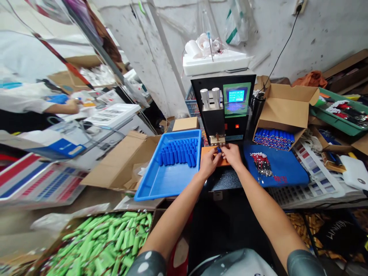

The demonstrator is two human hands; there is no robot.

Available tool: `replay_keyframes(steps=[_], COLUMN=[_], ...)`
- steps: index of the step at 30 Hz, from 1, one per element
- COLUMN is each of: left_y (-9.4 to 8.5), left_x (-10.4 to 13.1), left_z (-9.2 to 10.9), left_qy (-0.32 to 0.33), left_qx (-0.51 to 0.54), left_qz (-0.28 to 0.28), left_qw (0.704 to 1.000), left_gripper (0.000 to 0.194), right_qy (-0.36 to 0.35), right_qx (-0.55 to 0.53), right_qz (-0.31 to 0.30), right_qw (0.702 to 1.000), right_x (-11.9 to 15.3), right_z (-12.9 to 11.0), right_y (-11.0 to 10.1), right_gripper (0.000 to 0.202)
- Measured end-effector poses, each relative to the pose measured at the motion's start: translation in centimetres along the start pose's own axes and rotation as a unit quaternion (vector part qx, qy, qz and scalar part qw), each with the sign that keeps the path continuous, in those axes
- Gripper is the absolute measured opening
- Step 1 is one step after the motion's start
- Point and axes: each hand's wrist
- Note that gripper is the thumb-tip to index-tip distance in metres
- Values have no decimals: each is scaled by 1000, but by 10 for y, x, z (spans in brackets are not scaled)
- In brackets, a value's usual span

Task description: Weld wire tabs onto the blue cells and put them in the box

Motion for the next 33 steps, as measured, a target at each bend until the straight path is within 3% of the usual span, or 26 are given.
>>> replay_keyframes(steps=[26, 33], left_y=[1, 2], left_x=[0, 1], left_z=[-4, 0], left_qy=[-7, -26], left_qx=[36, 35], left_qz=[10, 4], left_qw=[999, 999], left_gripper=[31, 27], right_qy=[2, 10], right_qx=[-8, -34], right_qz=[-5, -41], right_qw=[1000, 999], right_x=[3, 12], right_z=[-3, -1], right_y=[0, -9], right_gripper=[23, 33])
Point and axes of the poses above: each hand's wrist, its own x-axis away from the middle knuckle, its own y-axis out of the palm, z = x × y, and after that the axes turned 13 degrees about x, right-handed
